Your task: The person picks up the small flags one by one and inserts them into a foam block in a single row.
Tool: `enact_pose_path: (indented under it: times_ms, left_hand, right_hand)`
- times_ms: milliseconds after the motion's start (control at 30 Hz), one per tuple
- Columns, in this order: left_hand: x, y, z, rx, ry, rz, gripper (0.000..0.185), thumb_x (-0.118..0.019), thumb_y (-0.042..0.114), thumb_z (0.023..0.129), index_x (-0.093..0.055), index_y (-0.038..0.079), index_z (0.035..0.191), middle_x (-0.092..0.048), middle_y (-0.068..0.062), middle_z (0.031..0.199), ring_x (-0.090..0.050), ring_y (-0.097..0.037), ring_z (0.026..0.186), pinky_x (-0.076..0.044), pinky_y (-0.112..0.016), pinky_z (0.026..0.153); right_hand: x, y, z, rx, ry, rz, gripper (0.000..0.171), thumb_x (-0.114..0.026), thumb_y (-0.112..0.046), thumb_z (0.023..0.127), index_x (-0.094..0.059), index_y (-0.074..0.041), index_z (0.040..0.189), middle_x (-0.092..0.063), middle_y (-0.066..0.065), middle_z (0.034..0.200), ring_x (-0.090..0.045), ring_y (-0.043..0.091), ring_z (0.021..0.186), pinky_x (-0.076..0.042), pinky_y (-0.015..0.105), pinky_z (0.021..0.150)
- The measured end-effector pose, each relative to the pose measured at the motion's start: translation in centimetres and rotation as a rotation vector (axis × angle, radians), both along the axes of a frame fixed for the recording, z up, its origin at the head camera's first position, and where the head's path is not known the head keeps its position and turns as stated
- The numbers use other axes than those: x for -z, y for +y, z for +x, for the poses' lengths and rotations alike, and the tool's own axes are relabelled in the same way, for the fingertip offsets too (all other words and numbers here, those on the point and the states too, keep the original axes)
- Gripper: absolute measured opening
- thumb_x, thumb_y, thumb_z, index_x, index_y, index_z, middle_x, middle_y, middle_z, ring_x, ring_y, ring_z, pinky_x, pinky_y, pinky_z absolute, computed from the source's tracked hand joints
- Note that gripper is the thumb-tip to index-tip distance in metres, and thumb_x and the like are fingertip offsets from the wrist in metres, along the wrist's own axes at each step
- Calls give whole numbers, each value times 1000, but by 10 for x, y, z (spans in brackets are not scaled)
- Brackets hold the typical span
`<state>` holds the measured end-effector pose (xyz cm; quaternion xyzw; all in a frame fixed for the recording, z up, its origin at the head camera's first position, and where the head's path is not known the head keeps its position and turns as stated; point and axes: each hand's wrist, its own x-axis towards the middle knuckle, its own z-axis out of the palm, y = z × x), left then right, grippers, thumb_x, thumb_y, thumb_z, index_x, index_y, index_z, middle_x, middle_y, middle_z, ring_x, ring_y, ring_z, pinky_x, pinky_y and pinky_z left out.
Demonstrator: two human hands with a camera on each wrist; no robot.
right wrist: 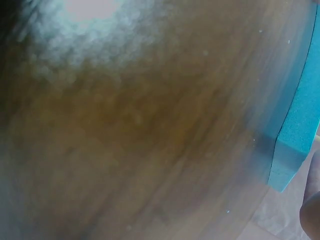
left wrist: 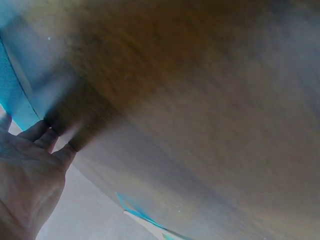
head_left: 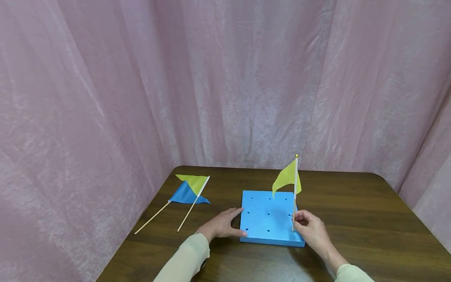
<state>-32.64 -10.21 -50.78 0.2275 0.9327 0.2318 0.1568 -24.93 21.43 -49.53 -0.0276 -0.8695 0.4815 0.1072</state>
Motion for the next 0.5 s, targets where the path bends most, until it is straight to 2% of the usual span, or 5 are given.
enact_pose_path:
  times_ms: [500]
  left_hand:
    - [0,-1,-2,-2,2,-7,97,-70,70,77,-27,35,157,-26,-7,161,-24,-35,147,-29,-62,109]
  right_hand:
    - [-2,-3,-1,22,7,22,14,-70,-10,88,-70,-4,100,-65,4,90,-56,19,87,-46,30,78]
